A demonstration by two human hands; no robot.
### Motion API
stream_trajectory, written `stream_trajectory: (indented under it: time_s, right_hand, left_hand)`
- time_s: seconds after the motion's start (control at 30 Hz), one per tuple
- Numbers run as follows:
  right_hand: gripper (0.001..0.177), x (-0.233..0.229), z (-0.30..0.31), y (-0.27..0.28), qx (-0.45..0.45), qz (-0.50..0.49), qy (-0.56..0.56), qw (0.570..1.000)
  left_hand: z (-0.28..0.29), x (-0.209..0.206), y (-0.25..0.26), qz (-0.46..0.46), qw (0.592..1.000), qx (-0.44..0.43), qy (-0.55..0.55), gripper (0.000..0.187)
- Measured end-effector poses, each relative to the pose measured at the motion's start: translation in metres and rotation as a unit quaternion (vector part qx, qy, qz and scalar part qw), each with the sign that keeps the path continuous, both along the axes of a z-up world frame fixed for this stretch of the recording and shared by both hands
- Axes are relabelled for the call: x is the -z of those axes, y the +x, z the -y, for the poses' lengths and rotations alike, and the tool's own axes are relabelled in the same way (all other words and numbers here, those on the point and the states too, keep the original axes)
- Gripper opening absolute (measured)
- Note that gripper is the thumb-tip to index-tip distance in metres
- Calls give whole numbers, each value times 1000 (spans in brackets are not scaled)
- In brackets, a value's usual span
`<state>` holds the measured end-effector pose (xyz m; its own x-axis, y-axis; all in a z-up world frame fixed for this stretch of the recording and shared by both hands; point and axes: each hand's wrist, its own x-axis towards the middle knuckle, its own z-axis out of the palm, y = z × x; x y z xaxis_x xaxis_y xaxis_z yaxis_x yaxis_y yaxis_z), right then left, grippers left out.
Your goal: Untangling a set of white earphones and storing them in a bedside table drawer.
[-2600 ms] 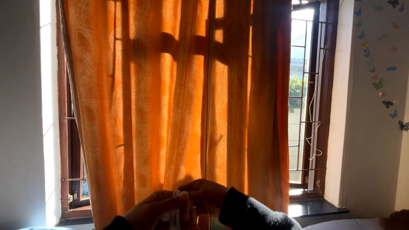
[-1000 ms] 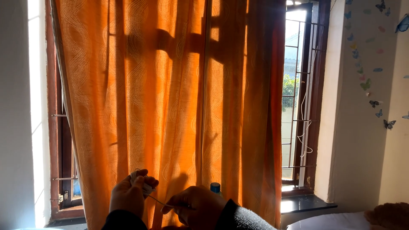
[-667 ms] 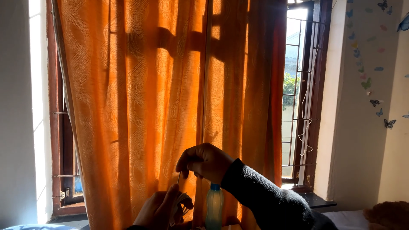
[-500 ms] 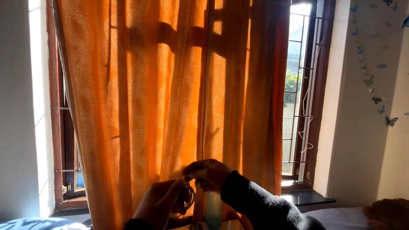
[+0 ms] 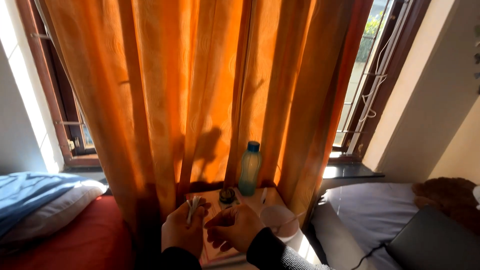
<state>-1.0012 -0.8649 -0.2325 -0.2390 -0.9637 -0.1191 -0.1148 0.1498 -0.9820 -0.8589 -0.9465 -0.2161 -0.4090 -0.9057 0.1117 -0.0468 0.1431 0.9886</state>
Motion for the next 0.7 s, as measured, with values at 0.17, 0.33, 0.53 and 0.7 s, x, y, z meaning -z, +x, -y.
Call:
stream_trajectory:
  time_s: [0.17,0.33,0.53,0.7]
  right_hand:
    - [17,83,-24,2,22,-5,-39,999]
    - [13,202,-64,8,38,117,-6,992]
    - [47,262,-104,22,90,-35,-102,990]
    - [41,292,-103,9,46,225,125,965]
  left_hand:
    - [-38,87,-4,291,952,1,-95,31]
    - [-67,184,4,327,938,63,-93,46]
    - [-86,321,7,244,937,173,178,56]
    - [-79,404,-15,147,873,79,458,66]
